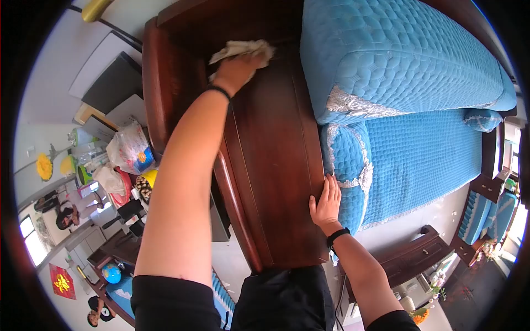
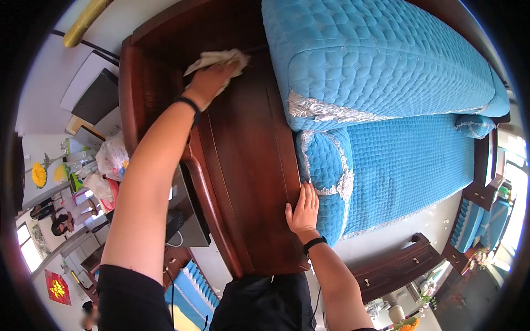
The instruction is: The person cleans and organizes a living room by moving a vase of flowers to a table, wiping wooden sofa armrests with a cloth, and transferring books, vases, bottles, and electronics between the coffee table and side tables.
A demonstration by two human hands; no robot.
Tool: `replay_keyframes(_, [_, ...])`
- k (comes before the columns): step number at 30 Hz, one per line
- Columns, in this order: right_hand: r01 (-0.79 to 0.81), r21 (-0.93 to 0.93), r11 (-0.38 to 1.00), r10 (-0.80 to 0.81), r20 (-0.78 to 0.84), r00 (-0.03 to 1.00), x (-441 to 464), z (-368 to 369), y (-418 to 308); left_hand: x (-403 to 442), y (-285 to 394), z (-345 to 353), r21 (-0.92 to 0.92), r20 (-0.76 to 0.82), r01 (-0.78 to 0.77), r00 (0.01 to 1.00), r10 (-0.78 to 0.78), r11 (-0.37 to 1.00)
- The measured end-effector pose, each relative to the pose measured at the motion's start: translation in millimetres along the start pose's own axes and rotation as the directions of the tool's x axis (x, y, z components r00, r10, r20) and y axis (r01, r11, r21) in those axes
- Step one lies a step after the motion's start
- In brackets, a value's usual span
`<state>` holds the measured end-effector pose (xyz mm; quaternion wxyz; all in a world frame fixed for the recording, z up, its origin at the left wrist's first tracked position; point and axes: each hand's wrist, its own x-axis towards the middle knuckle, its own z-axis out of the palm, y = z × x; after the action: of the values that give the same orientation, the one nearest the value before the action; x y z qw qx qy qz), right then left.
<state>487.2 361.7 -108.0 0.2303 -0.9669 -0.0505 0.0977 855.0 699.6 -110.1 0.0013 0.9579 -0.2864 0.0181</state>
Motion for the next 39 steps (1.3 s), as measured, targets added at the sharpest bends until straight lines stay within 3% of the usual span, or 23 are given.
replay_keyframes(1, [-0.005,0.010,1.000,0.005,-0.009,1.000,0.5,-0.2,0.4,-13.3,-9.4,-5.1,0.106,0.114,0.068,0.990,-0.080,0.992])
replay_keyframes(3, [0.009,0.014,1.000,-0.009,-0.003,1.000,-1.5,-1.2,1.5,-21.9,-13.8,-18.3,0.189,0.103,0.068,0.991,-0.088,0.980])
replay_keyframes(5, [-0.004,0.019,1.000,0.004,-0.004,1.000,-1.3,-1.0,0.7,-5.1,-5.2,-40.7,0.427,0.437,0.085,0.852,-0.288,0.900])
replay_keyframes(7, [-0.003,0.019,1.000,0.003,0.009,1.000,-2.8,-2.0,1.7,11.0,3.2,-55.9,0.454,0.444,0.093,0.839,-0.316,0.886])
replay_keyframes(10, [0.005,0.019,1.000,-0.005,0.006,1.000,-3.5,-0.9,2.2,25.8,2.0,-77.8,0.373,0.333,0.247,0.864,-0.378,0.894])
replay_keyframes(15, [0.033,0.014,0.999,-0.033,-0.023,0.999,-3.2,-0.7,1.9,20.8,3.7,-128.9,0.282,0.190,0.341,0.896,-0.401,0.897])
replay_keyframes(18, [0.026,0.018,1.000,-0.025,-0.032,0.999,-4.0,0.9,1.8,14.1,4.5,-160.0,-0.038,-0.007,0.607,0.794,-0.608,0.794])
replay_keyframes(19, [0.033,0.023,0.999,-0.033,-0.033,0.999,-4.1,-0.1,0.8,11.0,0.0,-159.2,-0.031,-0.011,0.611,0.791,-0.612,0.791])
replay_keyframes(21, [0.020,0.016,1.000,-0.019,-0.033,0.999,-2.6,-1.7,-0.2,9.8,-3.1,-153.9,-0.373,-0.179,0.726,0.555,-0.812,0.578])
replay_keyframes(22, [0.024,0.024,0.999,-0.023,-0.036,0.999,-2.5,-2.0,-0.1,13.2,-5.5,-144.0,-0.415,-0.176,0.756,0.479,-0.860,0.506])
replay_keyframes(23, [0.030,0.023,0.999,-0.029,-0.042,0.999,-0.6,-2.2,0.0,18.9,5.4,-148.1,-0.464,-0.088,0.797,0.393,-0.915,0.387])
replay_keyframes(25, [0.023,0.023,0.999,-0.022,-0.037,0.999,-2.5,-2.3,-0.5,30.2,3.7,-134.3,-0.758,0.244,0.639,0.089,-0.966,-0.132])
replay_keyframes(26, [0.023,0.025,0.999,-0.022,-0.039,0.999,-2.7,-2.3,-0.6,30.1,-0.3,-132.3,-0.759,0.241,0.638,0.091,-0.966,-0.129])
replay_keyframes(27, [0.025,0.022,0.999,-0.024,-0.037,0.999,-2.8,-2.2,-0.3,28.2,-5.6,-130.7,-0.862,0.451,0.299,0.079,-0.889,-0.410])
replay_keyframes(28, [0.026,0.019,0.999,-0.025,-0.035,0.999,-2.8,-2.4,0.5,26.3,-8.4,-133.8,-0.765,0.624,-0.079,0.154,-0.766,-0.639])
replay_keyframes(35, [0.031,0.032,0.999,-0.030,-0.028,0.999,-2.8,-2.3,1.6,24.6,-3.1,-180.7,-0.799,0.457,-0.349,0.177,-0.872,-0.490])
replay_keyframes(36, [0.032,0.030,0.999,-0.031,-0.030,0.999,-3.3,-1.6,2.3,24.6,12.3,-201.5,-0.813,0.456,-0.351,0.114,-0.883,-0.465])
replay_keyframes(37, [0.030,0.028,0.999,-0.029,-0.032,0.999,-3.1,-1.4,2.5,24.9,11.9,-201.5,-0.813,0.453,-0.354,0.113,-0.884,-0.462])
replay_keyframes(39, [0.028,0.026,0.999,-0.027,-0.031,0.999,-3.9,-0.1,2.6,24.1,12.9,-200.1,-0.957,0.018,-0.286,0.115,-0.993,-0.050])
